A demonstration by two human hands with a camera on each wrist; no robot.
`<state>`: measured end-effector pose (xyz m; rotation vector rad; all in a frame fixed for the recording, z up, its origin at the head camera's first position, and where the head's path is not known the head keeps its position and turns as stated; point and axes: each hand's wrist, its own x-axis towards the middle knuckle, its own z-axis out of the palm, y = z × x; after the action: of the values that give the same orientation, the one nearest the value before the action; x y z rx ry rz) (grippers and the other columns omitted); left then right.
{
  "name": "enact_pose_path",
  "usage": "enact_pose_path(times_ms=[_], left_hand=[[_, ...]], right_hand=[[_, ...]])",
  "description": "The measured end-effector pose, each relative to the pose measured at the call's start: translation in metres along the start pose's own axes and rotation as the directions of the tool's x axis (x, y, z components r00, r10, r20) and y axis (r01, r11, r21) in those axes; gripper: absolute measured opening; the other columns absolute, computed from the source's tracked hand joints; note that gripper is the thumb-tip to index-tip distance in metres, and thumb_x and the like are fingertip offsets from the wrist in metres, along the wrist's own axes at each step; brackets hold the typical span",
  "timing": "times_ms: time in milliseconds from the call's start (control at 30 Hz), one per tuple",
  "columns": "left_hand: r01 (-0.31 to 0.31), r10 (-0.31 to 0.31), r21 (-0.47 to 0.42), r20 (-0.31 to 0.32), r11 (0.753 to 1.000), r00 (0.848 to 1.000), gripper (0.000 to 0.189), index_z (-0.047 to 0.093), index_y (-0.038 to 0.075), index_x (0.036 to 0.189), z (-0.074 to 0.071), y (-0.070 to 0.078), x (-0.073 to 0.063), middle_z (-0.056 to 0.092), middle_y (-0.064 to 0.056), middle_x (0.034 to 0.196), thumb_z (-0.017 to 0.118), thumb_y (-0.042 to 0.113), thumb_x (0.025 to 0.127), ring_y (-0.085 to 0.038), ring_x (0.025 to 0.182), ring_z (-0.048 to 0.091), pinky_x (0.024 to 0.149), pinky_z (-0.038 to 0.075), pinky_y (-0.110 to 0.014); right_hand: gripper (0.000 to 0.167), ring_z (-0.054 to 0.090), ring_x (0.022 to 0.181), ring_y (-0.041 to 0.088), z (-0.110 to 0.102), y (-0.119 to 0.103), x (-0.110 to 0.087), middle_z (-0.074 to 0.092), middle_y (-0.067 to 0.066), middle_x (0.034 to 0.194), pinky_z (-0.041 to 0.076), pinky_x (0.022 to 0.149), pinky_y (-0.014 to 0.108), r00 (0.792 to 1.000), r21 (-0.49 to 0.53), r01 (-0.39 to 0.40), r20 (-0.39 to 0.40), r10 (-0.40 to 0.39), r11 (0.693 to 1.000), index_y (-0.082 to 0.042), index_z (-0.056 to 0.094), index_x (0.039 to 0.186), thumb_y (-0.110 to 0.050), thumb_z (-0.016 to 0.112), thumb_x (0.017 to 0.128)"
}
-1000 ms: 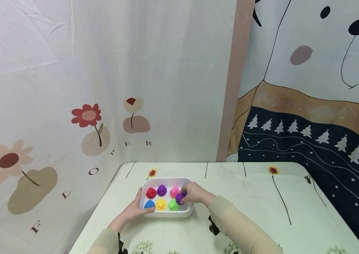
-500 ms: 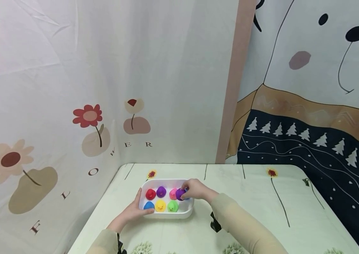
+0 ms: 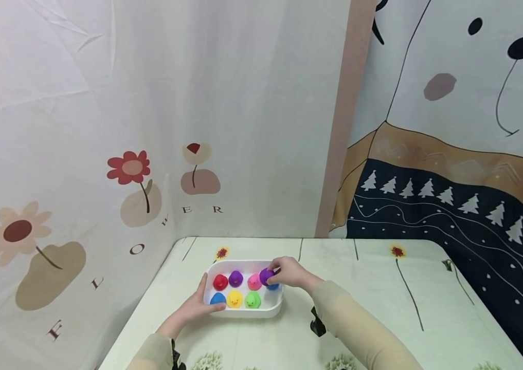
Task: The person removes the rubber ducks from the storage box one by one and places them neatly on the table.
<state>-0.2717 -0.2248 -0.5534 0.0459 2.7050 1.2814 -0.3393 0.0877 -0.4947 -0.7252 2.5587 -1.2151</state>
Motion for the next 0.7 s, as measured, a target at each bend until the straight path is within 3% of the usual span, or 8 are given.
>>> enact_pose_path(times_ms=[700], left_hand=[[-0.002,0.002,-0.006,0.003,1.0,1.0,0.12,0.0,0.01,0.156,-0.001,0.003,-0.001,0.025,-0.027,0.153,0.081,0.046,0.075,-0.049,0.136,0.029,0.104,0.029,-0.066]], right_hand=[[0.023,0.062,0.086,0.018,-0.026,0.019,-0.006,0.066,0.004,0.096,0.057,0.076,0.033,0.993,0.083,-0.075,-0.083,0.082,0.994,-0.005,0.068,0.1,-0.01,0.078,0.08]])
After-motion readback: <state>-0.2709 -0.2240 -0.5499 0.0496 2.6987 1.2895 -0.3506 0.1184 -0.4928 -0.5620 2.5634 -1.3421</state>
